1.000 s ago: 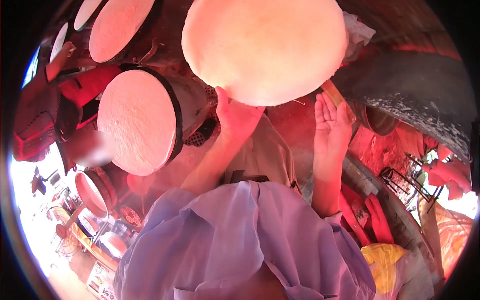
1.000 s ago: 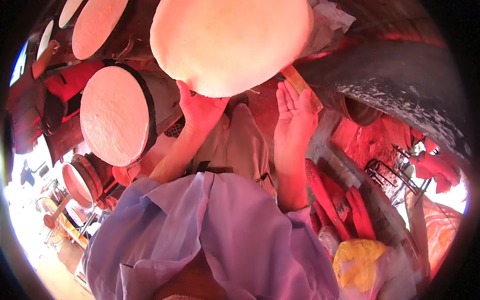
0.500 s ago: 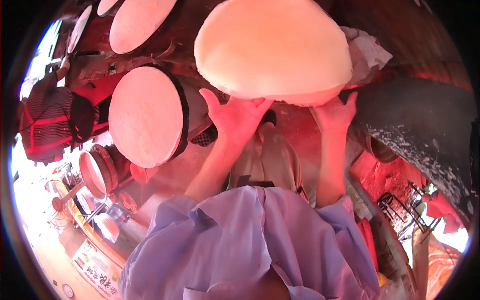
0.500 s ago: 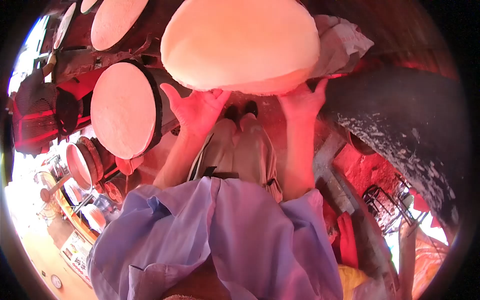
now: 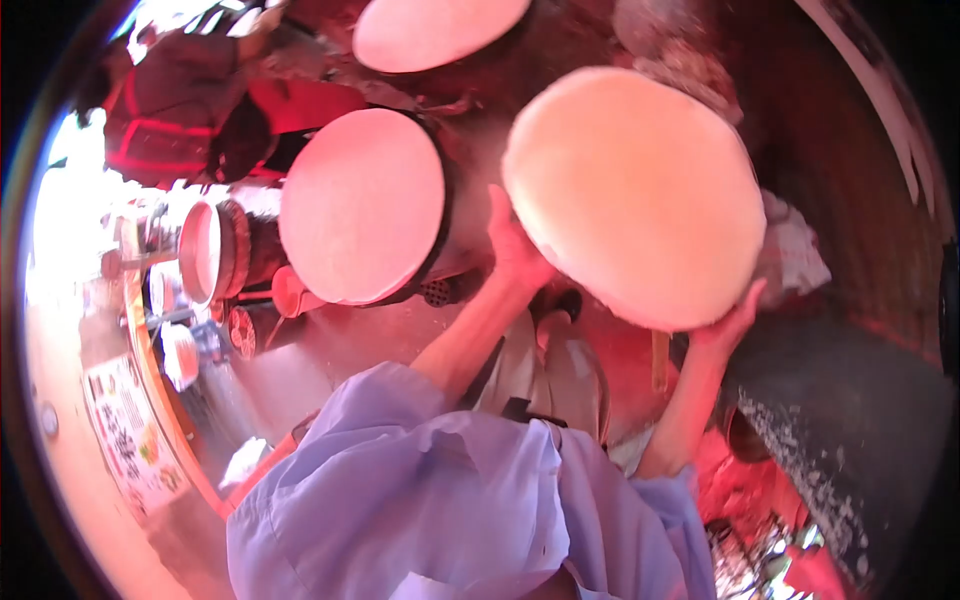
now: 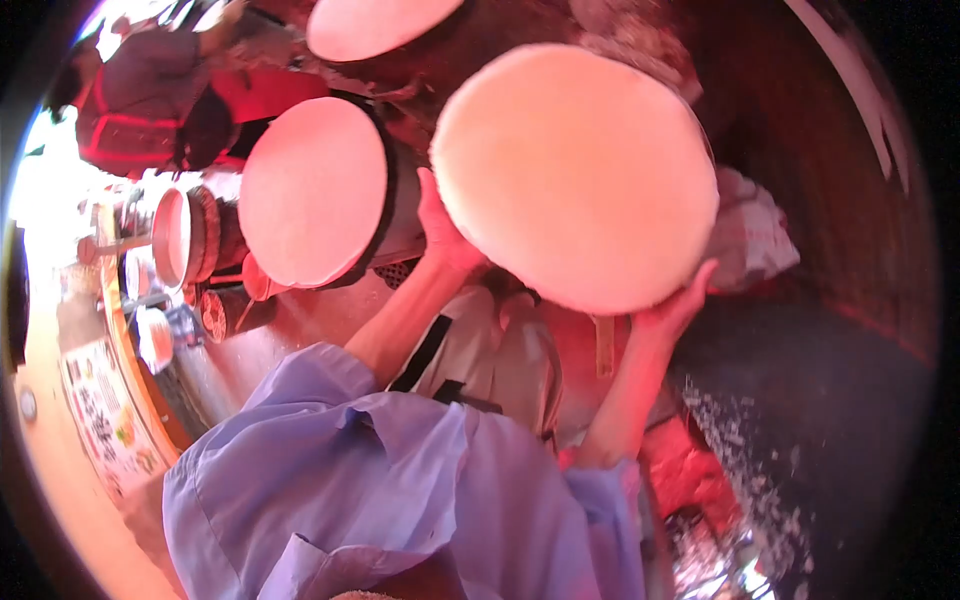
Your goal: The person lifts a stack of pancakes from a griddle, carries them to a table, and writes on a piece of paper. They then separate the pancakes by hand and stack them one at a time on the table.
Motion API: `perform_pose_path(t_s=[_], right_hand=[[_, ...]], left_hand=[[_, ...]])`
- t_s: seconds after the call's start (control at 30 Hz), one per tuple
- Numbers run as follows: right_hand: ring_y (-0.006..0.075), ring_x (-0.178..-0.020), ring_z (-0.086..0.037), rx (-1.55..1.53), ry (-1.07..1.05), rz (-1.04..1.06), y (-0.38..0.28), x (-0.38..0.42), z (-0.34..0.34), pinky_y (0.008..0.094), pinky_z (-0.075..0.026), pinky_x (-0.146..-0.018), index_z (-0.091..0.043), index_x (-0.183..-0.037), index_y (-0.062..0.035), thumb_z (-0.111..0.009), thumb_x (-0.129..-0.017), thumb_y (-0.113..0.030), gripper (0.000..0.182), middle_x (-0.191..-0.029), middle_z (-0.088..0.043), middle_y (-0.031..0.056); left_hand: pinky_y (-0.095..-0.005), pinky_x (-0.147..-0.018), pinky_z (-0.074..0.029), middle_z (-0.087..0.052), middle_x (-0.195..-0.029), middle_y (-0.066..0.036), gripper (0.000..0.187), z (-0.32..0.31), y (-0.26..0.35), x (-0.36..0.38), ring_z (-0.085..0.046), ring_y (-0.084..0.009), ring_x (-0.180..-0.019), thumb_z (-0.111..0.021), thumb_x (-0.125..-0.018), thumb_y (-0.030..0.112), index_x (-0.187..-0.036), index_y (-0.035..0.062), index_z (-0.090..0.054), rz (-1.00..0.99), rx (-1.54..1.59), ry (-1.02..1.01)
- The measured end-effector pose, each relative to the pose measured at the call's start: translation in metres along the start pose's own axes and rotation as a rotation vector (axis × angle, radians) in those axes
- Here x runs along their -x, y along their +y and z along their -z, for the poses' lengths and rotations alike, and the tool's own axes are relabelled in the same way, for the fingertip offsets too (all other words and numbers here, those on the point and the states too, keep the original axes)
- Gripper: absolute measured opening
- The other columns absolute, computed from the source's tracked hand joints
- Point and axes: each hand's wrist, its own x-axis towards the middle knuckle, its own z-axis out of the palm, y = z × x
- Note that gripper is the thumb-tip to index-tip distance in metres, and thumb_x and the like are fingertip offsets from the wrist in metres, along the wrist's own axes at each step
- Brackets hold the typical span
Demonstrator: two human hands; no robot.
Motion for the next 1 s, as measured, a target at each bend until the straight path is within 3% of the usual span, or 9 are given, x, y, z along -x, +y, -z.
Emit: perform_pose_path(t_s=[0.2,0.33,0.43,0.67,0.73,0.8,0.83,0.93,1.0], right_hand=[[0.0309,-0.122,-0.047,0.045,0.002,-0.087,0.001,0.002,0.004,0.0447,-0.041,-0.101,-0.039,-0.136,-0.0011,-0.046,-0.093,-0.052,0.067,-0.135,-0.047,0.0137],[0.0317,-0.116,-0.052,0.192,-0.004,-0.124,0.019,-0.016,0.04,0.0439,-0.046,-0.095,-0.039,-0.135,0.0013,-0.058,-0.087,-0.019,0.056,-0.13,-0.049,0.0174],[0.0332,-0.115,-0.052,0.232,-0.024,-0.078,0.02,-0.006,0.037,0.0442,-0.046,-0.096,-0.039,-0.135,0.0027,-0.059,-0.081,-0.008,0.058,-0.128,-0.05,0.019],[0.0347,-0.111,-0.054,0.334,-0.069,-0.137,-0.001,0.013,0.058,0.0451,-0.048,-0.092,-0.036,-0.135,0.0047,-0.057,-0.081,-0.02,0.063,-0.125,-0.051,0.0206],[0.0355,-0.111,-0.053,0.361,-0.124,-0.221,-0.007,0.027,0.059,0.0458,-0.047,-0.092,-0.034,-0.135,0.0064,-0.055,-0.082,-0.025,0.065,-0.125,-0.05,0.022],[0.0363,-0.111,-0.053,0.37,-0.246,-0.337,-0.02,0.036,0.074,0.0462,-0.047,-0.092,-0.033,-0.136,0.0075,-0.053,-0.082,-0.028,0.067,-0.127,-0.049,0.0234],[0.0366,-0.111,-0.053,0.363,-0.338,-0.415,-0.028,0.027,0.1,0.0462,-0.047,-0.092,-0.032,-0.136,0.0077,-0.053,-0.082,-0.029,0.068,-0.127,-0.048,0.0241],[0.0386,-0.11,-0.054,0.447,-0.358,-0.354,0.006,0.078,0.041,0.0494,-0.048,-0.089,-0.029,-0.138,0.0054,-0.054,-0.08,-0.028,0.071,-0.13,-0.045,0.025],[0.0395,-0.109,-0.055,0.526,-0.313,-0.23,0.032,0.115,0.009,0.0513,-0.049,-0.088,-0.029,-0.139,0.0048,-0.054,-0.079,-0.027,0.072,-0.13,-0.045,0.0254]], left_hand=[[-0.0458,-0.106,-0.034,-0.046,-0.138,-0.014,0.078,-0.003,0.03,-0.021,-0.045,-0.0307,-0.125,-0.036,-0.089,0.067,-0.137,0.0062,-0.041,0.118,-0.057,-0.125],[-0.0465,-0.105,-0.034,-0.043,-0.14,-0.013,0.084,0.009,0.048,-0.033,-0.044,-0.0299,-0.126,-0.038,-0.085,0.071,-0.139,0.0071,-0.039,0.217,-0.162,-0.109],[-0.0464,-0.105,-0.034,-0.043,-0.141,-0.013,0.088,0.011,0.06,-0.04,-0.043,-0.0302,-0.126,-0.039,-0.082,0.075,-0.14,0.0078,-0.039,0.318,-0.082,-0.191],[-0.0444,-0.099,-0.041,-0.058,-0.125,-0.012,0.08,-0.011,0.073,-0.011,-0.054,-0.0273,-0.115,-0.043,-0.083,0.072,-0.128,0.0063,-0.053,0.301,0.054,-0.284],[-0.0427,-0.105,-0.035,-0.047,-0.137,-0.016,0.096,-0.015,0.081,0.014,-0.046,-0.0293,-0.124,-0.044,-0.078,0.077,-0.134,-0.0002,-0.044,0.312,0.048,-0.26],[-0.0411,-0.098,-0.042,-0.058,-0.125,-0.011,0.076,-0.006,0.096,0.041,-0.056,-0.0262,-0.112,-0.039,-0.088,0.067,-0.126,0.0039,-0.054,0.346,0.178,-0.34],[-0.04,-0.101,-0.039,-0.054,-0.131,-0.012,0.076,0.016,0.102,0.051,-0.052,-0.0248,-0.117,-0.038,-0.089,0.066,-0.129,0.0023,-0.051,0.373,0.278,-0.585],[-0.0396,-0.104,-0.035,-0.05,-0.135,-0.013,0.077,0.018,0.144,0.131,-0.047,-0.0229,-0.123,-0.039,-0.09,0.064,-0.132,0.0006,-0.046,0.171,-0.244,-0.263],[-0.0389,-0.107,-0.032,-0.045,-0.139,-0.014,0.074,0.036,0.176,0.178,-0.043,-0.0222,-0.127,-0.04,-0.092,0.06,-0.136,-0.0001,-0.041,0.152,-0.235,-0.182]])
